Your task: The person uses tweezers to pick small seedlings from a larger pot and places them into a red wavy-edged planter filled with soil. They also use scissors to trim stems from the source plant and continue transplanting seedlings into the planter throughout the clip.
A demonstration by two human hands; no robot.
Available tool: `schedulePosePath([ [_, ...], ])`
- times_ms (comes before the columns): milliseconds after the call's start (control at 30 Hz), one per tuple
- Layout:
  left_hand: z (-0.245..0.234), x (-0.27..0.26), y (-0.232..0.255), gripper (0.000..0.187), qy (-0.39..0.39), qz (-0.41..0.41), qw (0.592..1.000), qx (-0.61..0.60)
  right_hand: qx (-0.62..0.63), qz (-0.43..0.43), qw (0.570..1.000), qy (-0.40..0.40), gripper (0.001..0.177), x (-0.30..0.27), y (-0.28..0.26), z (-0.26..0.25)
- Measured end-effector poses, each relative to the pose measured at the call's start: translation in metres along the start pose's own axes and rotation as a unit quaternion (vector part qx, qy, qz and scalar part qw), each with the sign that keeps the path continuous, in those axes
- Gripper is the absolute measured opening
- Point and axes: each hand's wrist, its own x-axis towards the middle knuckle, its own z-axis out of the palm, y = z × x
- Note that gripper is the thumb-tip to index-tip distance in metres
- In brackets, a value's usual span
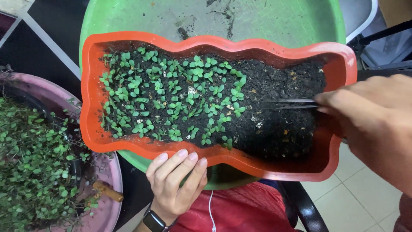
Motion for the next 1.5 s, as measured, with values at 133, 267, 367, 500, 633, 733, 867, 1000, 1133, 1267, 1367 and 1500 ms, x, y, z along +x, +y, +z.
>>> schedulePosePath([
  [133, 0.001, 0.0, 0.0, 0.011, 0.003, -0.002, 1.0, -0.002, -0.034, -0.004, 0.999, 0.014, 0.004, -0.001, -0.004, -0.001],
  [267, -0.002, -0.001, 0.001, 0.011, -0.011, -0.004, 1.0, -0.001, 0.01, 0.024, 1.0, 0.005, 0.017, -0.014, -0.004, 0.003],
  [367, -0.002, -0.002, 0.002, 0.013, -0.016, -0.007, 1.0, 0.0, 0.018, -0.015, 1.0, 0.004, 0.021, -0.003, -0.015, -0.003],
  [500, -0.002, -0.002, 0.003, 0.013, -0.016, -0.012, 1.0, 0.001, 0.007, 0.001, 1.0, 0.015, 0.011, -0.008, -0.016, -0.006],
  [633, -0.003, -0.003, 0.006, 0.014, -0.025, -0.021, 0.999, 0.006, 0.036, 0.009, 0.999, 0.009, 0.018, -0.008, -0.025, -0.015],
  [733, -0.004, -0.001, 0.008, 0.014, -0.027, -0.028, 0.999, 0.009, -0.003, -0.062, 0.998, 0.006, 0.016, -0.003, -0.027, -0.015],
  [867, -0.003, 0.0, 0.01, 0.014, -0.024, -0.031, 0.999, 0.016, 0.026, -0.084, 0.996, 0.034, 0.017, -0.001, -0.031, -0.021],
  [1000, -0.001, 0.001, 0.012, 0.014, -0.021, -0.035, 0.999, 0.023, -0.005, -0.09, 0.995, 0.031, 0.008, 0.003, -0.029, -0.012],
  [1133, 0.001, -0.001, 0.012, 0.014, -0.013, -0.037, 0.999, 0.028, 0.031, -0.113, 0.992, 0.039, 0.015, 0.006, -0.031, -0.016],
  [1267, 0.0, 0.0, 0.014, 0.014, -0.015, -0.04, 0.999, 0.028, 0.045, -0.109, 0.993, 0.025, 0.015, 0.005, -0.027, -0.008],
  [1367, 0.001, 0.002, 0.014, 0.014, -0.013, -0.042, 0.999, 0.027, 0.049, -0.118, 0.991, 0.033, 0.016, 0.006, -0.027, -0.011],
  [1500, 0.001, 0.002, 0.014, 0.014, -0.013, -0.041, 0.999, 0.026, 0.043, -0.163, 0.986, 0.015, 0.016, 0.017, -0.027, -0.005],
])
